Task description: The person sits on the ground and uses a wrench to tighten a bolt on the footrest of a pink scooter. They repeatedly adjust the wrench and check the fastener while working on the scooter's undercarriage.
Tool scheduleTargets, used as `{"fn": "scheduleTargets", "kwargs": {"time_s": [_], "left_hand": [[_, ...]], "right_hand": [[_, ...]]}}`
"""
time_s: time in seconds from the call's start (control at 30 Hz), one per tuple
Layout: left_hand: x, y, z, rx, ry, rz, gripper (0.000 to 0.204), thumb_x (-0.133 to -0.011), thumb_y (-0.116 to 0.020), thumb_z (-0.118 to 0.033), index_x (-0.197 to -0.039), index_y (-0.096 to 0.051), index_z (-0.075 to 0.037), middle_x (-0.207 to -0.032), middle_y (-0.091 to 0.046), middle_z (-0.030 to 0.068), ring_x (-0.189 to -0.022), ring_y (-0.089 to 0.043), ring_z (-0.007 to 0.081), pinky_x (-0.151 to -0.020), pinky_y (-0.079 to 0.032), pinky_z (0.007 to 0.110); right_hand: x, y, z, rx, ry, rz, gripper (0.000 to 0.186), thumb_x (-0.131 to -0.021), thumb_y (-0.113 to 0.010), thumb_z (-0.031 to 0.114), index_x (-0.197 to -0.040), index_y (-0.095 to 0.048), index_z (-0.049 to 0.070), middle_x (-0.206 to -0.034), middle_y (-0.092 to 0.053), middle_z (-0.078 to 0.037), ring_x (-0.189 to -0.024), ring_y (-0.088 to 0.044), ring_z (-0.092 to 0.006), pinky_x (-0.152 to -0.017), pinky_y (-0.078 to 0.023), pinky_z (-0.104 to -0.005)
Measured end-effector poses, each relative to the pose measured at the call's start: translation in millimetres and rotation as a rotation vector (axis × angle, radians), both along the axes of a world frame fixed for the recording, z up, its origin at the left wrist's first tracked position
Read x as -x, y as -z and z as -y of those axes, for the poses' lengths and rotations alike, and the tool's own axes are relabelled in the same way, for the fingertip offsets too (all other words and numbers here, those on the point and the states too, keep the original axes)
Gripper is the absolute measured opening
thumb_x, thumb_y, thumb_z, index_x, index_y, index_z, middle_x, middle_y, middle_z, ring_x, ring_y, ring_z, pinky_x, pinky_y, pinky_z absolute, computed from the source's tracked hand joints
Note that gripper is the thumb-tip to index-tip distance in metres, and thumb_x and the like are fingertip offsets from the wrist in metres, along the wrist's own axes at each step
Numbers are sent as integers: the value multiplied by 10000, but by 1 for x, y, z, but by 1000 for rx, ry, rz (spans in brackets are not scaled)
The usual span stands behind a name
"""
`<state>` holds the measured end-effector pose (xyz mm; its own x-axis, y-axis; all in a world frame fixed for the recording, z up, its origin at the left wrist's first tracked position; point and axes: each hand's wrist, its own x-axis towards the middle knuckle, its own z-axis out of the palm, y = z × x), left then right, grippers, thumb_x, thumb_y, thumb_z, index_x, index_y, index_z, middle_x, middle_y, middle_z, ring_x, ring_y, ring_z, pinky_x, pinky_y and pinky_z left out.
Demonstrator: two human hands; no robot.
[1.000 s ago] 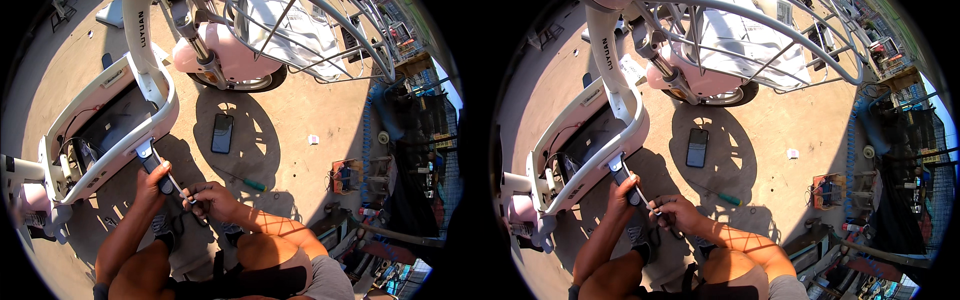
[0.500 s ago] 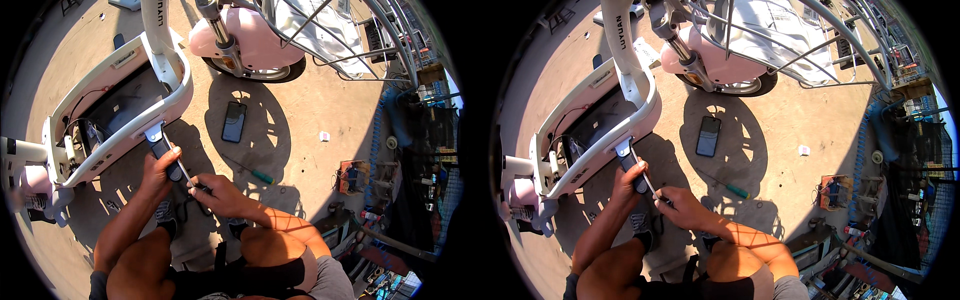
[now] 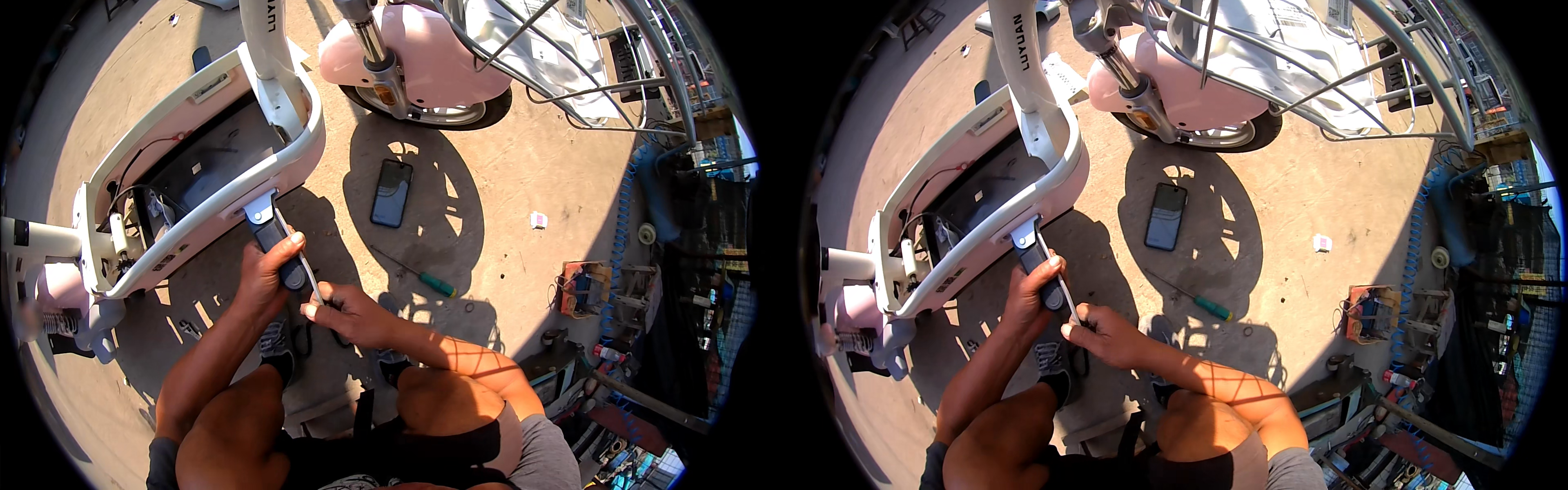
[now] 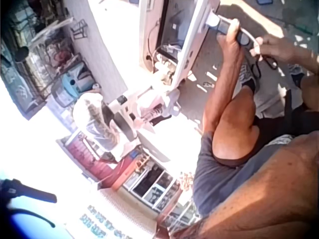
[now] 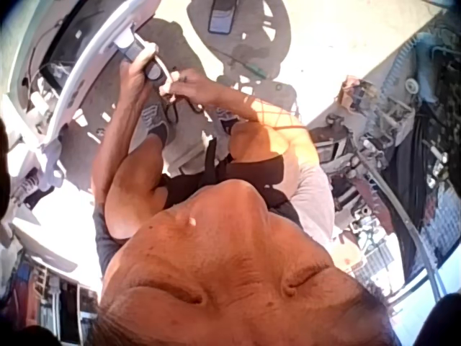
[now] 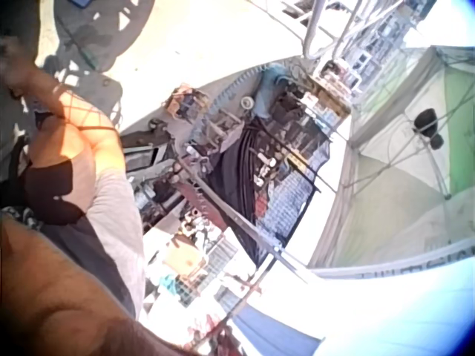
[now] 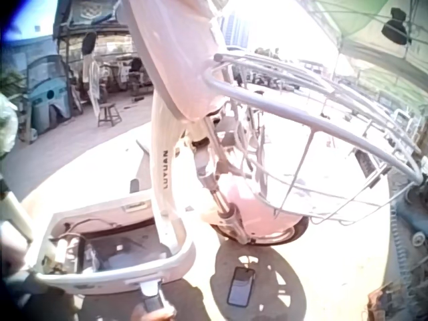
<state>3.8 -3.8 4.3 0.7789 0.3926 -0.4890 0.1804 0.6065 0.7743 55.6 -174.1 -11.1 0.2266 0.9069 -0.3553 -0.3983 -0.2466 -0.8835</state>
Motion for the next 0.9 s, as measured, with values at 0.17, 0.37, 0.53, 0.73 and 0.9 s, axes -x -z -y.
{"fn": "scheduleTargets", "kwargs": {"time_s": [0.17, 0.37, 0.53, 0.73, 0.9], "left_hand": [[3, 4, -3, 29, -28, 6, 194, -835, -736, -166, -913, -597, -55, -782, -577, 5, -683, -544, 92, -625, -441, 250], [3, 4, -2, 45, -39, -4, 217, -817, -761, -152, -938, -614, -48, -809, -601, 4, -703, -559, 84, -635, -455, 247], [4, 6, -3, 62, -45, -5, 215, -814, -762, -141, -937, -613, -48, -810, -603, 6, -709, -560, 84, -644, -454, 246], [4, 6, -3, 65, -43, 7, 211, -819, -758, -138, -940, -612, -45, -812, -598, 7, -712, -554, 86, -647, -448, 242], [4, 6, -3, 70, -35, 12, 217, -821, -759, -140, -945, -609, -42, -817, -596, 12, -719, -551, 85, -644, -444, 241]], "right_hand": [[-16, -33, 8, 60, 62, 865, 353, -826, -729, 372, -856, -614, 40, -710, -586, -111, -638, -614, -277, -575, -465, -388], [-18, -34, 9, 63, -75, 931, 366, -898, -634, 367, -780, -613, 21, -684, -600, -134, -643, -623, -338, -609, -494, -431], [-11, -36, 7, -49, 5, 417, 232, -956, -563, 228, -875, -646, 27, -753, -658, -116, -635, -644, -266, -588, -499, -363], [-7, -27, 6, 46, 119, -522, 259, -968, -543, 189, -1174, -597, 40, -857, -674, -93, -644, -607, -124, -561, -466, -251], [-18, -17, 12, -65, 124, -985, 410, -933, -573, 168, -1310, -508, 23, -781, -630, -89, -596, -556, -119, -534, -435, -241]]}}
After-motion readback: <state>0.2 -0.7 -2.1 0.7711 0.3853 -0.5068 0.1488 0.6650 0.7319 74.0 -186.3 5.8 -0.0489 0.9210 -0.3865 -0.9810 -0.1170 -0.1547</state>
